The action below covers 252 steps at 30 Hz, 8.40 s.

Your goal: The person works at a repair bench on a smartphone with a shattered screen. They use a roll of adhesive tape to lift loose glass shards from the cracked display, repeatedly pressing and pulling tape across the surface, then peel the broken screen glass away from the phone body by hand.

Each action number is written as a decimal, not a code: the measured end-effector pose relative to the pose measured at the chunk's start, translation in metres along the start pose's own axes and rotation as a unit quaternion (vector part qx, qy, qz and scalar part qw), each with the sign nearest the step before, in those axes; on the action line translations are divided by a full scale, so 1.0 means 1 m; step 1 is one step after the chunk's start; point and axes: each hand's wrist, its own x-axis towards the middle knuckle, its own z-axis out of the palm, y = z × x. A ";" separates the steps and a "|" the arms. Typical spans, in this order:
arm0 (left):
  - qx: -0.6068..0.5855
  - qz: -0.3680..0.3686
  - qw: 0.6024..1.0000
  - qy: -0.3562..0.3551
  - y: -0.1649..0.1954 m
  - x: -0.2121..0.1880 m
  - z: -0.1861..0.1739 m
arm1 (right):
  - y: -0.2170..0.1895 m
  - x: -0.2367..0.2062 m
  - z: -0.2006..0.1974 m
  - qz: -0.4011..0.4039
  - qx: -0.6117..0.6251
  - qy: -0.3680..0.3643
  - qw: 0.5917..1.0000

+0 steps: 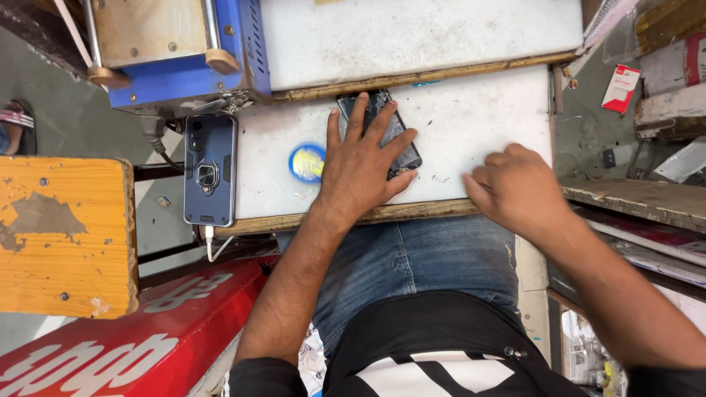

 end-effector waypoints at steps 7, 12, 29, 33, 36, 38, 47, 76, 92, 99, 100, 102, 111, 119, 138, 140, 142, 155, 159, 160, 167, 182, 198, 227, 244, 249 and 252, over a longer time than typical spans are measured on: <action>-0.012 -0.060 0.996 0.071 -0.021 -0.027 -0.006 | 0.026 -0.039 -0.009 -0.061 0.197 0.078 0.975; 0.003 -0.091 0.984 0.153 -0.040 -0.055 -0.006 | 0.000 0.009 0.025 -0.085 0.723 0.180 0.661; -0.029 -0.044 0.997 0.061 -0.015 -0.090 -0.013 | -0.048 0.064 0.010 -0.109 0.100 0.040 0.988; -0.058 -0.039 0.996 0.055 -0.001 -0.105 -0.016 | -0.050 0.061 0.012 -0.078 0.118 0.035 0.989; -0.076 -0.031 0.995 0.051 0.010 -0.110 -0.017 | -0.050 0.059 0.013 -0.056 0.119 0.026 0.991; -0.083 -0.028 0.995 0.048 0.015 -0.111 -0.017 | -0.050 0.059 0.014 -0.055 0.115 0.027 0.991; -0.121 -0.031 0.991 0.043 0.022 -0.125 -0.016 | -0.052 0.061 0.011 -0.049 0.131 0.023 0.990; -0.014 0.040 0.999 -0.001 -0.002 0.006 0.001 | -0.024 0.052 0.005 0.011 0.040 -0.038 0.998; -0.027 0.028 0.999 -0.001 -0.001 0.003 0.001 | -0.001 -0.028 -0.014 -0.008 0.045 -0.168 0.985; -0.024 -0.068 0.996 0.049 -0.026 -0.047 -0.022 | -0.018 -0.019 -0.014 0.012 0.063 0.020 0.998; -0.012 -0.092 0.994 0.056 -0.029 -0.058 -0.022 | -0.023 -0.013 -0.014 0.014 0.071 0.075 0.995; -0.007 -0.090 0.993 0.074 -0.032 -0.070 -0.019 | -0.036 0.011 -0.007 -0.026 0.059 0.099 0.993; -0.034 -0.052 0.998 0.028 0.010 -0.116 -0.023 | -0.053 0.052 0.004 -0.058 0.007 0.063 0.996; -0.124 -0.038 0.991 -0.030 0.031 -0.145 -0.031 | -0.050 0.050 0.010 -0.039 -0.004 0.058 0.998; -0.264 -0.107 0.952 -0.114 0.029 -0.181 -0.029 | -0.049 0.049 0.018 -0.031 -0.001 0.056 0.998; -0.253 -0.120 0.955 -0.104 0.025 -0.185 -0.031 | -0.051 0.050 0.019 -0.015 -0.005 0.032 0.999; -0.237 -0.138 0.956 -0.102 0.020 -0.186 -0.032 | -0.054 0.050 0.020 0.005 -0.018 -0.005 1.000; -0.278 -0.094 0.942 -0.163 0.034 -0.179 -0.023 | -0.059 0.048 0.006 0.016 0.014 0.010 1.000; -0.296 -0.123 0.930 -0.180 0.036 -0.186 -0.028 | -0.059 0.050 0.005 0.015 0.012 0.006 1.000; -0.298 -0.128 0.928 -0.183 0.037 -0.187 -0.029 | -0.059 0.050 0.005 0.016 0.010 0.003 1.000; -0.318 -0.126 0.915 -0.217 0.036 -0.195 -0.030 | -0.058 0.050 0.010 0.004 0.006 0.010 1.000; -0.296 -0.167 0.921 -0.192 0.031 -0.202 -0.035 | -0.058 0.047 0.019 -0.001 -0.026 0.002 1.000; -0.359 -0.137 0.892 -0.238 0.039 -0.211 -0.044 | -0.067 0.046 0.012 0.023 -0.011 -0.009 1.000; -0.472 -0.048 0.860 -0.186 0.018 -0.239 -0.061 | -0.068 0.053 0.003 0.001 0.051 -0.082 0.995; -0.525 0.020 0.845 -0.095 0.004 -0.237 -0.070 | -0.021 0.024 0.007 -0.158 0.215 0.005 0.964; -0.363 -0.156 0.917 0.051 -0.005 -0.234 -0.073 | 0.060 -0.041 0.008 -0.022 0.622 -0.058 0.780; -0.178 -0.214 0.959 0.062 -0.012 -0.223 -0.062 | 0.089 -0.083 0.022 -0.105 0.805 0.001 0.584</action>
